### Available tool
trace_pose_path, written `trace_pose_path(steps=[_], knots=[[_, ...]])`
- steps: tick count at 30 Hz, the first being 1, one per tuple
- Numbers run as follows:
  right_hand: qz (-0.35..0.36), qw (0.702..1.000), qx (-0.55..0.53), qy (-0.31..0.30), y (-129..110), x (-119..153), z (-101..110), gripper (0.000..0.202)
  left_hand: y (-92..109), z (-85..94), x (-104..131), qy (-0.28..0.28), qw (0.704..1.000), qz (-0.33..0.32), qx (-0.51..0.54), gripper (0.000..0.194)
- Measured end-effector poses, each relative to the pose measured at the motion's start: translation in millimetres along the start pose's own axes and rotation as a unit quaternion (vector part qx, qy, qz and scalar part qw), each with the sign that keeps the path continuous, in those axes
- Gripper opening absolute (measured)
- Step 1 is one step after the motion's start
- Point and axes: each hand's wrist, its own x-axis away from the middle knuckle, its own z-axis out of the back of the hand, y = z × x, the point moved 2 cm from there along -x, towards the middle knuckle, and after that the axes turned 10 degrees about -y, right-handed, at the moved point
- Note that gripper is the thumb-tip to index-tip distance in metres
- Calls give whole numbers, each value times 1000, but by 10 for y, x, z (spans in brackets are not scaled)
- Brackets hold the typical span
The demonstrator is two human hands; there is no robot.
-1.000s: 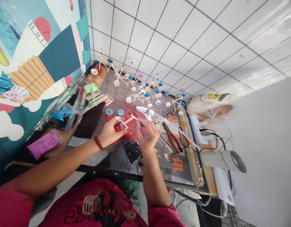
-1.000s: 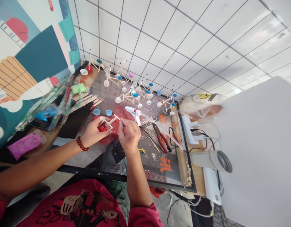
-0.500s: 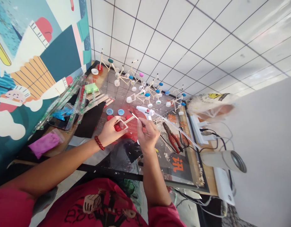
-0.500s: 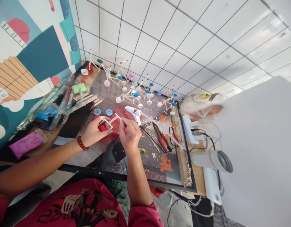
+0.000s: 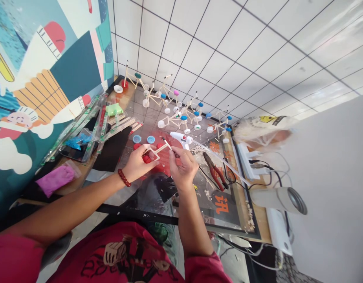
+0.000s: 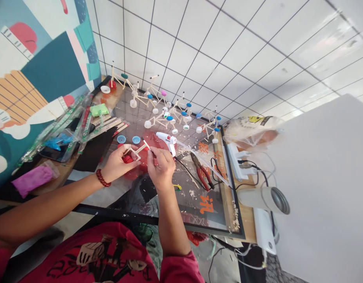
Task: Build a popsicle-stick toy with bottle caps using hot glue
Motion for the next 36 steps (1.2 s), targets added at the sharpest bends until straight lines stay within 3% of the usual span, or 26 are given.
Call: trace_pose_path(steps=[9, 15, 36], knots=[[-30, 999, -21, 7, -26, -14, 28, 27, -32, 4, 0, -2, 1000, -8, -11, 35], [-14, 1000, -18, -4, -4, -9, 14, 11, -27, 11, 5, 0, 999, -13, -37, 35], [6, 1000, -14, -13, 13, -6, 18, 16, 21, 13, 6, 3, 998, -17, -57, 34]])
